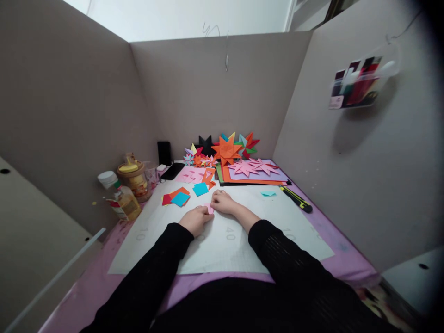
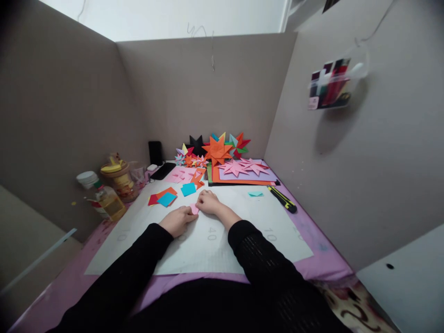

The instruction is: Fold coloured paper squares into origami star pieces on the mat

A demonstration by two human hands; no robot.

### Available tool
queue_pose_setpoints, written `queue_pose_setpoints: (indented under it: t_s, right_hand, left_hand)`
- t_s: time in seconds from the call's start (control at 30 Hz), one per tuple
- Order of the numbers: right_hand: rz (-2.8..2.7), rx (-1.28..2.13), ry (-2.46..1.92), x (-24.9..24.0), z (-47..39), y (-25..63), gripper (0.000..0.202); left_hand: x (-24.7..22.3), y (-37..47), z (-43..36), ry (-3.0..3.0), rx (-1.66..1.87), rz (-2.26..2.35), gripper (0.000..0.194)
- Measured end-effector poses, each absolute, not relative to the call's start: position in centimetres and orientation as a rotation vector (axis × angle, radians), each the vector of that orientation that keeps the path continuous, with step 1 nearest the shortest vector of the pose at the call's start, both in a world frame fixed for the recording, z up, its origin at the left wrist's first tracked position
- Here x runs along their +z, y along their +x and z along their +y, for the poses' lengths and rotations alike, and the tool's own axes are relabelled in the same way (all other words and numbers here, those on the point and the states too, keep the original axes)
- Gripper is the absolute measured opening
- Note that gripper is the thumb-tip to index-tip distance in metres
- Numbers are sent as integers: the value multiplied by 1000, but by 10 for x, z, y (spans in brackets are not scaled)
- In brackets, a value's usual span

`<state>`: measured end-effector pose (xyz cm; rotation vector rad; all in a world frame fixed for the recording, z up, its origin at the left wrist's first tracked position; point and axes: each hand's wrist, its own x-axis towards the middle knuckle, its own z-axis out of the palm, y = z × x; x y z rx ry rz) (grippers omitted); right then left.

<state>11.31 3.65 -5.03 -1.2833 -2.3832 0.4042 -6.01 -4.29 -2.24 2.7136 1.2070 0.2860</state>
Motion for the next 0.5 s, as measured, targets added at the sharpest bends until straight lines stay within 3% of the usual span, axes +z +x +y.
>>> queue_pose_setpoints:
  t_s: [0.3, 0.5]
  right_hand:
    - [-2362, 315, -1360, -54, 34, 108, 12]
    - [-2367, 297, -1361, -53, 30, 107, 13]
  left_hand:
    - [-23, -62, -43, 2604, 419, 1201, 21]
    - [-22, -62, -44, 2652, 379, 1214, 28]
